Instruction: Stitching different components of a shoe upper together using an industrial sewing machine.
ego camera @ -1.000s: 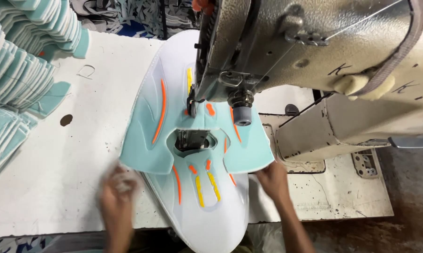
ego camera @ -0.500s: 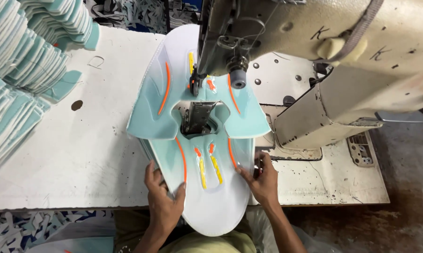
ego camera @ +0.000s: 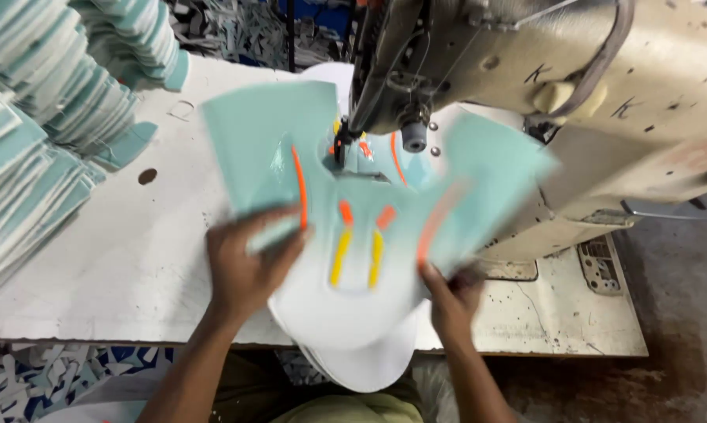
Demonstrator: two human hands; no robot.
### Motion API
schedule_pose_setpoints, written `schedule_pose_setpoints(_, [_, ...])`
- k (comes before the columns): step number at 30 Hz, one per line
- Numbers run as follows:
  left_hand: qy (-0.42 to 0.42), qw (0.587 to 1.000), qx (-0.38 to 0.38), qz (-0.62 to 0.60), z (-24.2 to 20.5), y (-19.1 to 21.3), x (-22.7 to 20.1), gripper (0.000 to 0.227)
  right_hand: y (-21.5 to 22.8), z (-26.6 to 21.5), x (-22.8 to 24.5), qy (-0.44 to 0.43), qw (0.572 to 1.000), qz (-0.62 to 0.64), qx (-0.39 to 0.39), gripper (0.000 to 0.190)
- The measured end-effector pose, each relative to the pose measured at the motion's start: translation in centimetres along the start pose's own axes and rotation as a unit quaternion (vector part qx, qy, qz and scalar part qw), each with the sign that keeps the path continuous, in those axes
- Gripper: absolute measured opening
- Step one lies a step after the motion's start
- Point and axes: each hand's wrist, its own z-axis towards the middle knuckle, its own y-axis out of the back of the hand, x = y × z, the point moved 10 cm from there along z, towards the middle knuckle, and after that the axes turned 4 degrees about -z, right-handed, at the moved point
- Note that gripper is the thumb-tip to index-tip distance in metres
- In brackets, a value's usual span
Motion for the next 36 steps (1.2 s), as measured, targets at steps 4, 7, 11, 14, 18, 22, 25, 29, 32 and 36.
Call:
schedule_pose_setpoints(4, [0.031,0.999,-0.011,-0.017,2.5,-0.9,2.2,0.035,-10.7,-1.6,12.1,0.097,0.991,0.009,0.091,0.033])
schedule_pose_setpoints(7, [0.135,0.989,-0.009,-0.057,2.5,-1.3,4.5,0.039,-11.4,-1.7,12.7,0.042,0.995,0.006,0.093,0.04])
schedule_pose_setpoints(11, [0.184,0.98,-0.002,-0.075,3.0,-1.6,5.2,0.04,-11.6,-1.4,12.9,0.017,0.995,-0.001,0.099,0.043])
schedule_pose_setpoints(14, [0.138,0.987,-0.003,-0.08,3.9,-1.8,5.6,0.039,-11.7,-0.6,12.9,0.013,0.996,-0.022,0.087,0.042])
schedule_pose_setpoints(18, [0.128,0.988,-0.002,-0.081,4.5,-1.8,6.0,0.041,-12.2,-0.3,13.2,0.031,0.994,-0.001,0.108,0.039])
schedule_pose_setpoints(22, [0.121,0.99,-0.006,-0.079,5.4,-2.2,5.8,0.041,-12.1,1.0,13.1,0.041,0.994,-0.017,0.101,0.037])
schedule_pose_setpoints(25, [0.116,0.99,-0.015,-0.078,5.9,-2.5,6.1,0.041,-12.7,1.9,13.8,0.038,0.994,-0.003,0.102,0.037])
schedule_pose_setpoints(29, [0.12,0.99,-0.025,-0.072,6.8,-2.9,6.6,0.04,-13.3,3.2,14.2,0.038,0.993,0.015,0.111,0.036])
schedule_pose_setpoints(32, [0.11,0.991,-0.025,-0.067,7.5,-3.1,7.2,0.039,-13.7,3.7,14.4,0.041,0.993,0.004,0.107,0.035])
schedule_pose_setpoints(36, [0.104,0.992,-0.025,-0.068,8.3,-3.5,7.7,0.039,-13.6,4.9,14.1,0.054,0.993,0.001,0.104,0.032])
